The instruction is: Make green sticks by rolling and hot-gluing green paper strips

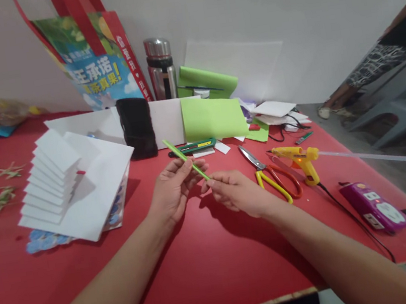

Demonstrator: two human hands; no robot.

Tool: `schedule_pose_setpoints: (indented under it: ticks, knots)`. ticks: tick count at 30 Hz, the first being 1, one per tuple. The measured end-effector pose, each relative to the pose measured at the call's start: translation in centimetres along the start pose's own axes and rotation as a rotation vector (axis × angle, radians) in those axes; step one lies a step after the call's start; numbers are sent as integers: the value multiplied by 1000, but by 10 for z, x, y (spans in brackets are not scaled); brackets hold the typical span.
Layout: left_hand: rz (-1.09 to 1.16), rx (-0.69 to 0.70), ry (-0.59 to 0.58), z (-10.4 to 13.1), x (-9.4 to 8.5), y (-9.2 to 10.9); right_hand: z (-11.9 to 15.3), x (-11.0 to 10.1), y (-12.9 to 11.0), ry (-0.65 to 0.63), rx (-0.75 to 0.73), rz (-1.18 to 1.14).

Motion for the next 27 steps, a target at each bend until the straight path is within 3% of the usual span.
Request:
schedule_pose_setpoints:
  ticks: [5,9,13,21,25,27]
  knots:
    - [-51,35,159,-4,-18,5,0,-3,-12,93,-192,603]
    - [-76,-42,205,-3,-21,-2,0,-4,-9,103,-214,768]
    - [-89,-98,184,3,-13,-11,0,-4,-9,118,-258,786]
    - [-88,-9,145,7,-4,-5,3,3,-9,152,-289,717]
    - [-135,14,153,6,-5,1,-1,-4,-4,117,-234,563]
    - [-186,-42,148,8,-4,-2,-3,-16,-7,185,-238,405]
Point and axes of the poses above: each hand's wrist, its own z-axis away from the middle knuckle, its own x-axis out of the palm, y = z × x, the point moved 7 cm from there along -z, towards the middle knuckle, and after that the axes turned 6 degrees about -x, right-handed, at the moved point
